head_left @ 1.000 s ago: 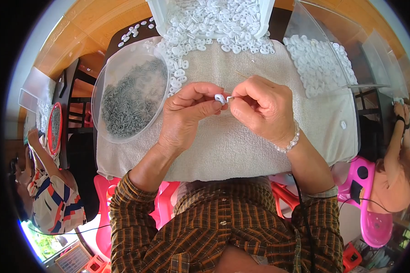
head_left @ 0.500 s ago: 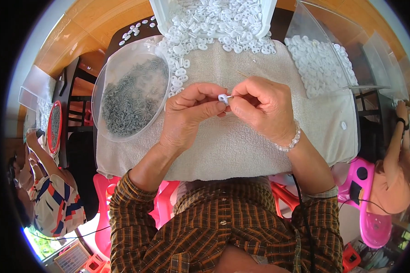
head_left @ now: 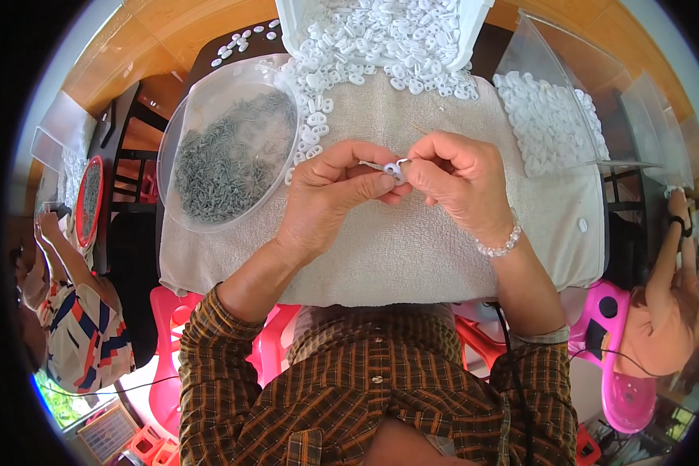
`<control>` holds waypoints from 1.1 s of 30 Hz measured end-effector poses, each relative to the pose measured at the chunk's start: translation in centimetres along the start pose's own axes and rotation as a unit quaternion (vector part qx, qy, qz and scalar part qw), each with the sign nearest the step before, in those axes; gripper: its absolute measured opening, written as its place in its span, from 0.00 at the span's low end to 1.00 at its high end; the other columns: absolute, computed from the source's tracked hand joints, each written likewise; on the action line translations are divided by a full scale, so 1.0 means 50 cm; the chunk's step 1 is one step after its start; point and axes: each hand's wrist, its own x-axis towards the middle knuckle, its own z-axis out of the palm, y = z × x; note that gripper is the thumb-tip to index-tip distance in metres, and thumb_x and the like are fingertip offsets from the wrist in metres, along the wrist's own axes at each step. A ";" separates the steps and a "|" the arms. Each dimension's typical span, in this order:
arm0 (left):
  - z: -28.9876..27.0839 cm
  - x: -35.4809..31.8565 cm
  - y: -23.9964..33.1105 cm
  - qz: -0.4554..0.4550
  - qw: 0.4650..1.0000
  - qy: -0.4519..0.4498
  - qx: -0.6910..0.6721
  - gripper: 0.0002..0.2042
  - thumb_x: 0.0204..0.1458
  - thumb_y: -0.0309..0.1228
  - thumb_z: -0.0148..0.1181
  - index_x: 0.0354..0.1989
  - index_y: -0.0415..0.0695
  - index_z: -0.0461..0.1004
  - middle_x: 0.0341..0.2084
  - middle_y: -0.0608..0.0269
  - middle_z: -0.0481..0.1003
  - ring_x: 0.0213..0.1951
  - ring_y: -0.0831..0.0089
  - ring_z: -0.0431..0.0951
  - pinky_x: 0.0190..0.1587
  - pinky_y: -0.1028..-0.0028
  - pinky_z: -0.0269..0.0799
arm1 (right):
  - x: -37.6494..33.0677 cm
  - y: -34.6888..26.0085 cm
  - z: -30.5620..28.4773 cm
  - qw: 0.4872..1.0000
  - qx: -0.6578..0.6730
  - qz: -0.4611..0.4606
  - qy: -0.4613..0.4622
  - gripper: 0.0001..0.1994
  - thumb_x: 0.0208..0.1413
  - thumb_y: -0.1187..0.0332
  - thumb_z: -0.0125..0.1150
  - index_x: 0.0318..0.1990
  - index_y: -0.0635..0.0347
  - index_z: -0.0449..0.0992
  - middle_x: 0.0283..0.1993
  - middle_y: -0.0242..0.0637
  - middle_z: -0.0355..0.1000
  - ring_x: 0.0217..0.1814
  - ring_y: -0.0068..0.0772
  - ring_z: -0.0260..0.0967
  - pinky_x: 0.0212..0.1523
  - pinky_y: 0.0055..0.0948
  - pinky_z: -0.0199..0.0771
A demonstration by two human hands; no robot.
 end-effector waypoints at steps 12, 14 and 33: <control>0.000 -0.007 -0.010 0.016 0.997 -0.043 0.056 0.14 0.52 0.16 0.53 0.48 0.37 0.71 0.39 0.56 0.75 0.38 0.69 0.78 0.40 0.72 0.77 | 0.005 -0.004 -0.015 0.997 -0.026 0.039 -0.066 0.07 0.50 0.71 0.62 0.24 0.63 0.74 0.18 0.24 0.67 0.17 0.10 0.59 0.16 0.13 0.56; 0.001 -0.008 -0.009 0.024 0.995 -0.053 0.075 0.14 0.52 0.17 0.53 0.48 0.36 0.71 0.39 0.56 0.75 0.38 0.69 0.78 0.40 0.73 0.77 | 0.005 -0.005 -0.018 0.995 -0.026 0.066 -0.075 0.07 0.50 0.70 0.62 0.24 0.62 0.74 0.18 0.24 0.67 0.17 0.09 0.59 0.15 0.13 0.56; -0.006 0.000 0.000 -0.004 1.000 -0.017 0.007 0.12 0.52 0.17 0.53 0.45 0.36 0.71 0.33 0.55 0.76 0.34 0.67 0.79 0.35 0.73 0.77 | 0.003 0.020 0.002 0.986 -0.088 -0.139 0.024 0.02 0.50 0.75 0.61 0.30 0.64 0.75 0.22 0.26 0.69 0.19 0.12 0.64 0.17 0.13 0.60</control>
